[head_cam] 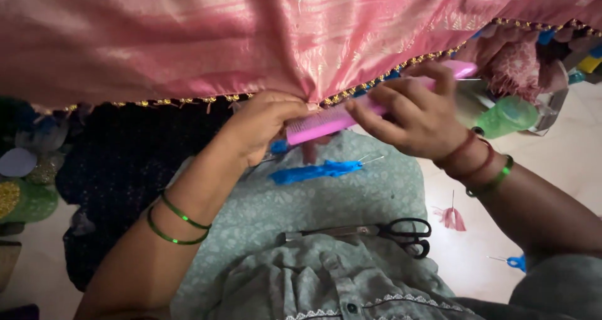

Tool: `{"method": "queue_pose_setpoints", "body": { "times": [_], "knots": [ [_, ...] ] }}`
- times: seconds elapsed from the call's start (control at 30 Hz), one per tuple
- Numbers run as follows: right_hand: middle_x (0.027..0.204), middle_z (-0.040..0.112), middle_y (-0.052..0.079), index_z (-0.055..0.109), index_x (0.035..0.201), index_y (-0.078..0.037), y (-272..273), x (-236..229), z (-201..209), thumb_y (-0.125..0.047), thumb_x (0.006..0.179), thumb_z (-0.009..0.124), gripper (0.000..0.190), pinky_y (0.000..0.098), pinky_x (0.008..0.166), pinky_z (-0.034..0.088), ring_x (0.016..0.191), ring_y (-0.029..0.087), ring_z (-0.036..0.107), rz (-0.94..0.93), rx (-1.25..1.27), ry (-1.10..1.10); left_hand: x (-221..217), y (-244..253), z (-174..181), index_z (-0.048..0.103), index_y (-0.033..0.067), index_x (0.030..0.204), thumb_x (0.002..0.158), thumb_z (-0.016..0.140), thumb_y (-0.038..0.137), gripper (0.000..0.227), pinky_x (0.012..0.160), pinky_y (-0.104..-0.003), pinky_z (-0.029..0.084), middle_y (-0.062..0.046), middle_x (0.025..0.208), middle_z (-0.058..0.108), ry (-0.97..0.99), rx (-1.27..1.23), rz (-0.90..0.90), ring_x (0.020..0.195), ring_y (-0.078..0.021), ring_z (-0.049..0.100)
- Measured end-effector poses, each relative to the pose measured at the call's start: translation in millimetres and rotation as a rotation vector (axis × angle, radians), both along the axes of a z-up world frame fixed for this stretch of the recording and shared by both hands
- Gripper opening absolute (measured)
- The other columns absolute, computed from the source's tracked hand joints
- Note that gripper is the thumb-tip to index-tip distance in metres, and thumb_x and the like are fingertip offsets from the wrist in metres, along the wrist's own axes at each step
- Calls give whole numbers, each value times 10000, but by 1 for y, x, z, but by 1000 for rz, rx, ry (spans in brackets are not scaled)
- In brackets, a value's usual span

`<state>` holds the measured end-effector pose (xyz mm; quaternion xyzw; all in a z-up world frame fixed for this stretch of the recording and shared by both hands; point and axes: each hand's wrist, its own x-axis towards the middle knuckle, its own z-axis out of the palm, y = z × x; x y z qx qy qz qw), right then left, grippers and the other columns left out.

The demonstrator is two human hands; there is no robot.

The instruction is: Attaching decorative gold bead trim to the edge of a pink fabric using a needle and thread.

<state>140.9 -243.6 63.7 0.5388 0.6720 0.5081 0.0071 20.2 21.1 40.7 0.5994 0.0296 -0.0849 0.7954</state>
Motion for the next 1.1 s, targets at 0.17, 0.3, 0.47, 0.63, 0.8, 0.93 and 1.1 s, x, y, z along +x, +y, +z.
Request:
{"method": "queue_pose_setpoints", "body": {
  "times": [0.17,0.3,0.47,0.63,0.8,0.93,1.1],
  "knots": [
    [1025,632,-41,695,1317,-298,2,-1,-1,-211,961,755,371,482,1016,426,1004,146,620,24,-133,102,1,-1,-2,752,-111,1074,970,597,149,320,771,-328,589,-189,964,777,-14,127,60,857,-230,744],
    [1113,648,-32,651,1326,-291,-1,2,-9,-271,1039,759,307,504,1044,400,1066,174,620,-29,4,133,1,-5,-3,740,-107,1060,955,577,137,312,775,-334,620,-188,945,794,-11,44,34,844,-248,782],
    [1008,613,-30,683,1314,-292,-2,-3,-10,-240,977,741,347,506,1013,407,1006,151,629,47,-191,116,3,-4,2,737,-99,1044,949,594,125,282,755,-322,626,-183,936,794,17,56,84,819,-228,783],
    [1081,634,10,652,1374,-295,-5,-5,-4,-223,1019,747,374,533,1055,400,1018,194,628,-55,-12,124,8,-2,-19,751,-105,1027,948,628,118,266,646,-375,598,-212,882,757,-7,43,127,709,-266,732],
    [1007,614,-17,666,1389,-363,-3,-13,-4,-222,947,724,468,521,1009,395,908,153,601,-168,-77,20,13,-1,-20,746,-105,994,934,668,118,243,608,-394,593,-207,854,744,6,-1,165,667,-270,726],
    [1062,629,-16,659,1407,-353,-4,-20,2,-179,974,732,473,493,1036,364,969,144,631,-164,-30,-38,19,-1,-35,795,-47,952,895,687,142,225,692,-283,577,-135,885,793,-71,86,219,749,-157,735],
    [1061,642,-27,687,1395,-310,-5,-15,-3,-205,949,706,459,513,1044,378,922,126,603,-254,-90,49,17,-2,-27,804,-37,905,870,705,135,202,685,-286,548,-129,830,785,-107,138,275,728,-163,720]
  ]
}}
